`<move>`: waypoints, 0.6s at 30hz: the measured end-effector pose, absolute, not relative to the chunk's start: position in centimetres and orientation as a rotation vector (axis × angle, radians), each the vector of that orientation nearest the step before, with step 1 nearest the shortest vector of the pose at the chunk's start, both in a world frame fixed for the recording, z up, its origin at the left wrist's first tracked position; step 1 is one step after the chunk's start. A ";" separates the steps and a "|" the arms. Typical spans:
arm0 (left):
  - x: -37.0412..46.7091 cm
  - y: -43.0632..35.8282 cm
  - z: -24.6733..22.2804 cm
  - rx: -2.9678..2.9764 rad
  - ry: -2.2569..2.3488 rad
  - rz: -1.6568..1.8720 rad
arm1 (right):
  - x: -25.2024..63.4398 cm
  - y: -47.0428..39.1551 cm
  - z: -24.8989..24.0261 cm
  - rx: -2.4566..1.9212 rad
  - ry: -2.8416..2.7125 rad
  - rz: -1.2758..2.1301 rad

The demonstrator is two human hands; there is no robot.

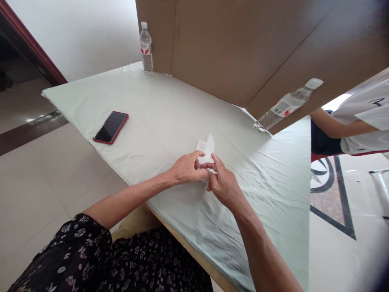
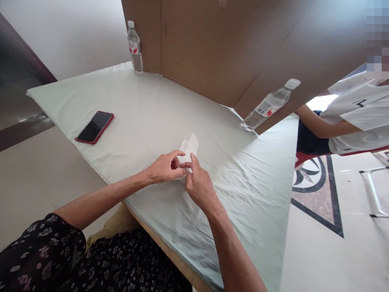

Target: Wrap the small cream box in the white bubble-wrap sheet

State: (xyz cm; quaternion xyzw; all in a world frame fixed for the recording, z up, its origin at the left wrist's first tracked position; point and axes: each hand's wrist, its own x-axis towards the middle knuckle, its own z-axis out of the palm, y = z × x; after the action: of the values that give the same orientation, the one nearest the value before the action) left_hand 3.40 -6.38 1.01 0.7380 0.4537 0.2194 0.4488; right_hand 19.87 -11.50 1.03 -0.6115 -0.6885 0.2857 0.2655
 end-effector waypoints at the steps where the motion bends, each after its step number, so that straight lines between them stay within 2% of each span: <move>1: 3.7 -6.4 0.8 1.852 1.160 0.567 | 20.1 -11.2 1.2 -1.639 -1.849 0.823; 5: 4.5 -6.7 -0.3 1.986 1.210 0.650 | 21.3 -10.3 1.6 -1.511 -1.650 1.049; 9: 4.6 -7.1 -1.2 2.113 1.198 0.694 | 22.5 -9.4 0.6 -1.495 -1.405 0.837; 15: 4.6 -7.1 -1.9 2.314 1.245 0.703 | 23.2 -8.3 -0.4 -1.623 -1.564 0.615; 18: 4.6 -6.9 -2.1 2.321 1.226 0.720 | 23.9 -7.6 -0.3 -1.746 -1.335 0.698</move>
State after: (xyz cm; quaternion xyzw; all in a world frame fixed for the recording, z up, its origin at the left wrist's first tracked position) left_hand 4.61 -6.88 -2.08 0.8339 0.4407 0.2588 0.2083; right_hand 23.93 -7.56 -0.33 -0.6919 -0.5293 0.2766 0.4057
